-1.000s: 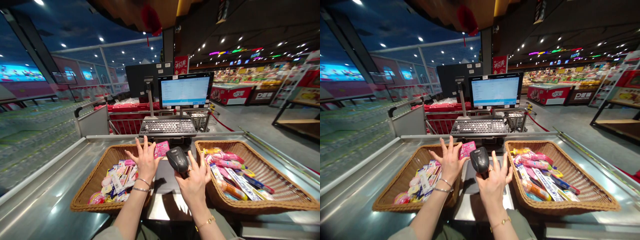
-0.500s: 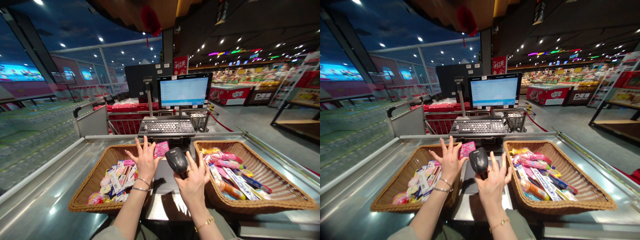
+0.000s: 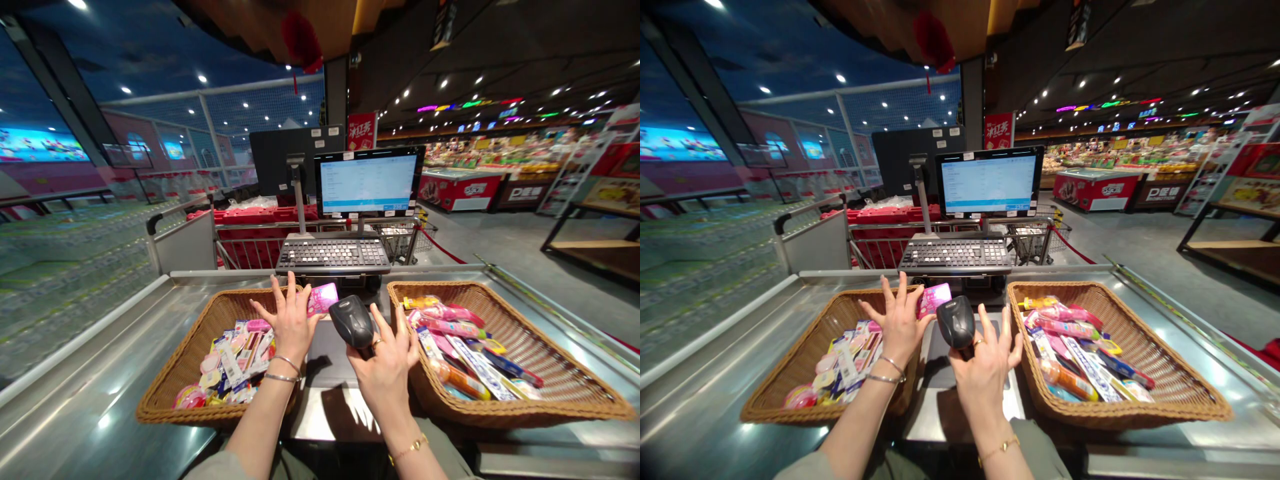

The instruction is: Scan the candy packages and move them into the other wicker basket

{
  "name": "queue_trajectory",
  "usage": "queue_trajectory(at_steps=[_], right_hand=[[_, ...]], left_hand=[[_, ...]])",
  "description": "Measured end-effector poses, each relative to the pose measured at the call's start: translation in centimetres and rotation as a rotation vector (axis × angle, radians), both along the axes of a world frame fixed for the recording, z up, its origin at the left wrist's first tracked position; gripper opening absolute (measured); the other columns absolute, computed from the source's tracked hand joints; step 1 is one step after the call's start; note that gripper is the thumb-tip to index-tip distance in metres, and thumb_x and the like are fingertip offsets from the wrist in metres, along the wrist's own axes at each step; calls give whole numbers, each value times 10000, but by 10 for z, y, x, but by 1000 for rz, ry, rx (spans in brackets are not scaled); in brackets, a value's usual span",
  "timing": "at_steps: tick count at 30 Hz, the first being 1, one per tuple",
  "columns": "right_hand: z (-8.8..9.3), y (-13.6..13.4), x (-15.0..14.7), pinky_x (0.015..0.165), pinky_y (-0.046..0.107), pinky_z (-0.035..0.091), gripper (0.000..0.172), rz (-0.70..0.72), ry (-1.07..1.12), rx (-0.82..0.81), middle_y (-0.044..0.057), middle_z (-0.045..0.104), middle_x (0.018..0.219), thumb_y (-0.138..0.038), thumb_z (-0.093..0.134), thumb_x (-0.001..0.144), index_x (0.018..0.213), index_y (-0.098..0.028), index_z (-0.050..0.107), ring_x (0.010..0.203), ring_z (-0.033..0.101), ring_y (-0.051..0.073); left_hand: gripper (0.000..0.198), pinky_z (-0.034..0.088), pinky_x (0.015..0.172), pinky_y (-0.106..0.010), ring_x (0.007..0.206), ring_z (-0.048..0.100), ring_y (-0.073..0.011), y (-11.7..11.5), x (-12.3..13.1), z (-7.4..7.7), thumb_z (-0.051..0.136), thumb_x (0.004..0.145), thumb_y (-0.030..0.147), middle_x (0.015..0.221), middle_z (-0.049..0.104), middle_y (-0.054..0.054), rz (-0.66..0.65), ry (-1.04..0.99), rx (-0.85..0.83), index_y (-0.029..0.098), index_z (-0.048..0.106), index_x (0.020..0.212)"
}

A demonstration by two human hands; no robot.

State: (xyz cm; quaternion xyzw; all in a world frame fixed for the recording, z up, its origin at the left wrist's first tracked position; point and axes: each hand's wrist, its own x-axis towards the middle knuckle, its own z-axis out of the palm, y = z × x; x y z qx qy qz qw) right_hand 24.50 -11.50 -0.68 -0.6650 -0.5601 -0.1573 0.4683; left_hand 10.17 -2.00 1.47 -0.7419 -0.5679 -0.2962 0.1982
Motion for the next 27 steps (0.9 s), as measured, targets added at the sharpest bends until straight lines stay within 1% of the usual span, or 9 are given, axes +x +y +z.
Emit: queue_trajectory(at_steps=[5, 9, 13, 17, 20, 25, 27], right_hand=[[1, -1, -1, 1095, 648, 162, 169, -5, 20, 7, 85, 616, 1325, -284, 600, 792, 900, -214, 709, 1419, 293, 366], [-6, 0, 5, 1082, 671, 156, 197, 17, -28, 6, 85, 578, 1372, -314, 629, 778, 934, -217, 699, 1434, 250, 384], [-11, -1, 12, 1087, 688, 144, 210, -18, -25, -2, 72, 542, 1412, -333, 648, 774, 949, -226, 693, 1450, 215, 384], [-8, -5, 16, 1092, 687, 162, 187, -46, -25, 9, 89, 537, 1415, -348, 645, 780, 903, -214, 693, 1455, 202, 382], [-4, -9, 18, 1101, 678, 176, 169, -88, -1, 29, 85, 537, 1417, -343, 633, 792, 884, -212, 688, 1451, 220, 367], [3, -16, 29, 1116, 660, 178, 200, -151, 11, 62, 91, 560, 1394, -340, 627, 812, 939, -200, 692, 1439, 261, 366], [4, -18, 36, 1111, 661, 179, 200, -169, 10, 80, 102, 572, 1380, -347, 622, 820, 926, -193, 691, 1432, 275, 376]], left_hand=[[610, -116, 1040, -791, 1490, 70, -407, 1, 0, 0, 778, 719, 442, 1588, 284, -87, -4, -10, -8, 289, 598, 1281], [629, -103, 1036, -799, 1489, 63, -413, 0, 1, 1, 790, 708, 435, 1589, 278, -95, -9, -10, -8, 294, 593, 1289], [645, -109, 1037, -796, 1487, 70, -420, -2, 3, 4, 798, 693, 453, 1589, 278, -98, -14, -11, -3, 301, 596, 1286], [642, -122, 1040, -786, 1489, 68, -414, -6, 8, 7, 795, 694, 460, 1591, 273, -84, -18, -15, -5, 310, 598, 1286], [635, -131, 1043, -777, 1491, 56, -410, -7, 14, 8, 788, 696, 478, 1592, 271, -78, -29, -13, -4, 306, 605, 1279], [636, -123, 1038, -785, 1490, 52, -416, -9, 24, 6, 775, 707, 492, 1598, 259, -83, -66, -17, 10, 310, 598, 1290], [639, -116, 1037, -790, 1488, 55, -423, -9, 29, 5, 773, 708, 494, 1600, 252, -89, -86, -19, 11, 311, 596, 1294]])
